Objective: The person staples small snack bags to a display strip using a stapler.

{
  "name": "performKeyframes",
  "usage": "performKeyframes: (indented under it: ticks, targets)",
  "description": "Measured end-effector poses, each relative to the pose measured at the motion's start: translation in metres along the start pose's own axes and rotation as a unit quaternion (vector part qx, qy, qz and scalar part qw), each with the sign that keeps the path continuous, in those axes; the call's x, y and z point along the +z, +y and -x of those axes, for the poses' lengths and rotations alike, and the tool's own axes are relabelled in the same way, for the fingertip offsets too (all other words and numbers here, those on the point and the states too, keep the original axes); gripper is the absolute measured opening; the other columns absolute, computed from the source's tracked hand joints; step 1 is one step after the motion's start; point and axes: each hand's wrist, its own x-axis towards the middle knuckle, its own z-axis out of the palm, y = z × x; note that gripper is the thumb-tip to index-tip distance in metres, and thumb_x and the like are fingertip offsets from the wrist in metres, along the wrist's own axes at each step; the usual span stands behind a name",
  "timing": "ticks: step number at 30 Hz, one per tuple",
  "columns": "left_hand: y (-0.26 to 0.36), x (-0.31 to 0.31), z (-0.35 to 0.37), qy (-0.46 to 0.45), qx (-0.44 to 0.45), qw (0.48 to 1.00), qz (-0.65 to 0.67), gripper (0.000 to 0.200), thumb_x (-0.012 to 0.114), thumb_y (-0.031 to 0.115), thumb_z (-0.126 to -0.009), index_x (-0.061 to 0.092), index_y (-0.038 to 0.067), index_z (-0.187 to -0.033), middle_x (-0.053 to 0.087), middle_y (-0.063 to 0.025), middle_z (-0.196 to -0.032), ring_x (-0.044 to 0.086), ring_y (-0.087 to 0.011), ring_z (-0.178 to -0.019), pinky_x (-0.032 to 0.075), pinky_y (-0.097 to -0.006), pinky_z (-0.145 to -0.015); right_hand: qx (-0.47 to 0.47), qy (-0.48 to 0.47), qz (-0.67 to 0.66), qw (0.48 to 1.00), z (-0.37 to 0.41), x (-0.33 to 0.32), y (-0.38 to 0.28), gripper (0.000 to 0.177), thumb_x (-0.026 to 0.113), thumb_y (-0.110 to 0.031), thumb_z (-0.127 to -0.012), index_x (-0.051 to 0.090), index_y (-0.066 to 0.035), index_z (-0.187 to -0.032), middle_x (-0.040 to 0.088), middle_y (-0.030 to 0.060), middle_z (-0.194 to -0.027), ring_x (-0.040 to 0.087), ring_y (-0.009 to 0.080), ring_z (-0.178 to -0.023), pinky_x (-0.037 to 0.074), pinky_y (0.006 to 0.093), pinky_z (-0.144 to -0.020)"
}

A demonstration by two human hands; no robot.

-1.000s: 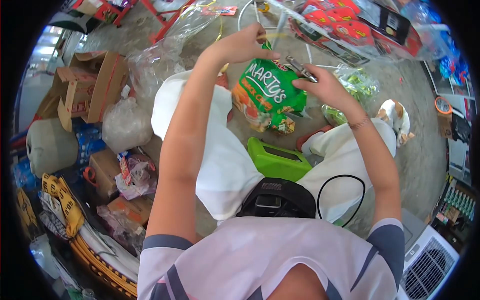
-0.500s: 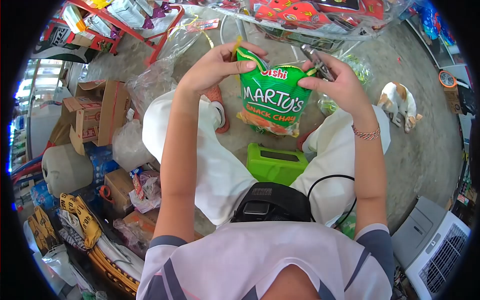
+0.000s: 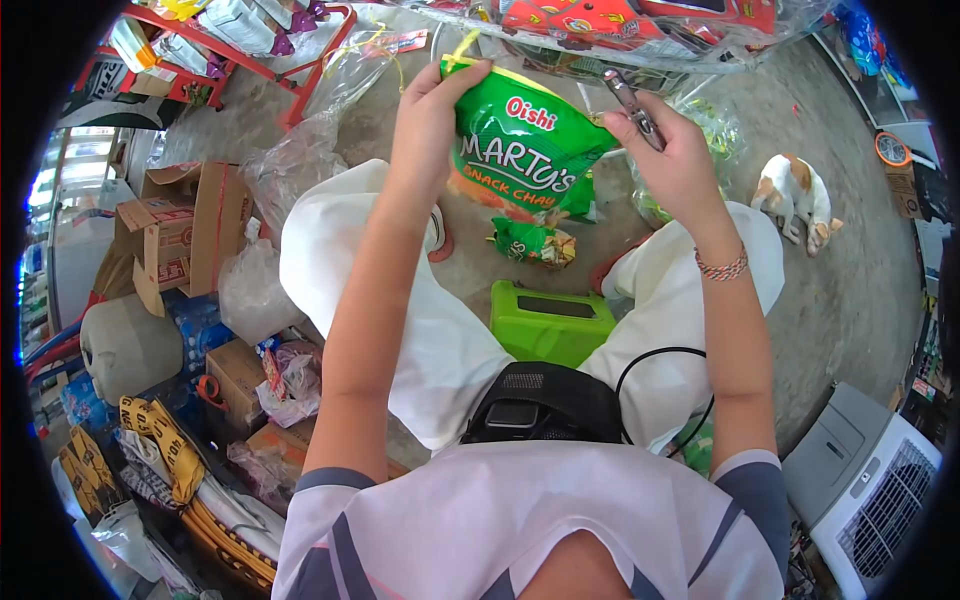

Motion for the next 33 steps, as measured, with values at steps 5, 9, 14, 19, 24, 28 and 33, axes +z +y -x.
performKeyframes:
  ticks: [5,9,14,19,24,28,33]
  targets:
    - [-0.016,0.004,-0.002,0.071,0.041,0.997,-0.003,0.019,0.062,0.021,-0.09,0.063,0.003,-0.095,0.061,0.0002,-0.081,0.053,-0.007,-0.071,0.041,-0.0231,-0.066,0.134,0.049,-0.12,0.982,-0.002,0.016,-0.005,0.032,0.064,-0.032,-0.089,0.061,0.0,-0.088,0.051,-0.0006,-0.068,0.045,0.0075,-0.06,0.036,0.0247,-0.054]
    - [-0.017,0.014,-0.007,0.11,0.203,0.973,-0.03,0.02,0.059,0.02,-0.092,0.062,0.0,-0.093,0.06,0.0014,-0.072,0.052,-0.0077,-0.061,0.042,-0.024,-0.058,0.233,0.057,-0.385,0.891,-0.001,0.03,-0.007,0.028,0.065,-0.031,-0.089,0.061,-0.003,-0.093,0.055,-0.0012,-0.074,0.049,0.0071,-0.063,0.038,0.0237,-0.057]
    - [0.009,-0.005,-0.004,0.051,0.189,0.961,-0.195,0.016,0.059,0.015,-0.091,0.064,0.001,-0.098,0.063,0.0012,-0.076,0.053,-0.0049,-0.066,0.043,-0.022,-0.059,0.222,-0.009,-0.322,0.92,-0.001,0.015,-0.001,0.028,0.068,-0.03,-0.087,0.061,-0.005,-0.098,0.058,-0.0002,-0.081,0.051,0.0075,-0.068,0.041,0.0232,-0.061]
    - [0.014,-0.004,0.009,-0.066,0.155,0.914,-0.368,0.022,0.061,0.009,-0.084,0.067,0.004,-0.105,0.067,-0.0038,-0.082,0.057,-0.0046,-0.073,0.046,-0.0228,-0.065,0.103,-0.087,-0.195,0.971,0.003,0.018,-0.006,0.039,0.071,-0.033,-0.084,0.06,-0.001,-0.104,0.061,0.0015,-0.085,0.056,0.0097,-0.076,0.045,0.0249,-0.068]
    - [0.003,0.0,0.006,-0.133,0.149,0.901,-0.385,0.024,0.062,0.019,-0.087,0.068,0.003,-0.103,0.059,-0.0014,-0.07,0.048,-0.0056,-0.064,0.041,-0.025,-0.058,0.112,-0.232,-0.092,0.962,0.013,0.028,-0.022,0.04,0.066,-0.028,-0.087,0.057,0.004,-0.109,0.06,0.0013,-0.084,0.055,0.0093,-0.077,0.045,0.0246,-0.068]
    - [-0.016,-0.009,-0.01,-0.03,0.125,0.942,-0.31,0.03,0.06,0.029,-0.09,0.067,0.001,-0.096,0.055,-0.0008,-0.066,0.045,-0.0074,-0.061,0.038,-0.0247,-0.056,0.19,-0.241,-0.242,0.921,0.011,0.031,-0.007,0.028,0.061,-0.024,-0.09,0.058,0.0,-0.104,0.059,0.0006,-0.083,0.053,0.0082,-0.073,0.044,0.0246,-0.066]
    - [0.004,-0.045,-0.013,0.061,0.036,0.931,-0.358,0.046,0.052,0.045,-0.093,0.066,0.0,-0.093,0.054,-0.0018,-0.061,0.044,-0.0103,-0.054,0.038,-0.0251,-0.051,0.202,-0.179,-0.315,0.91,0.018,0.044,-0.005,0.026,0.058,-0.022,-0.092,0.055,-0.003,-0.109,0.059,-0.0005,-0.089,0.052,0.0064,-0.076,0.044,0.0235,-0.068]
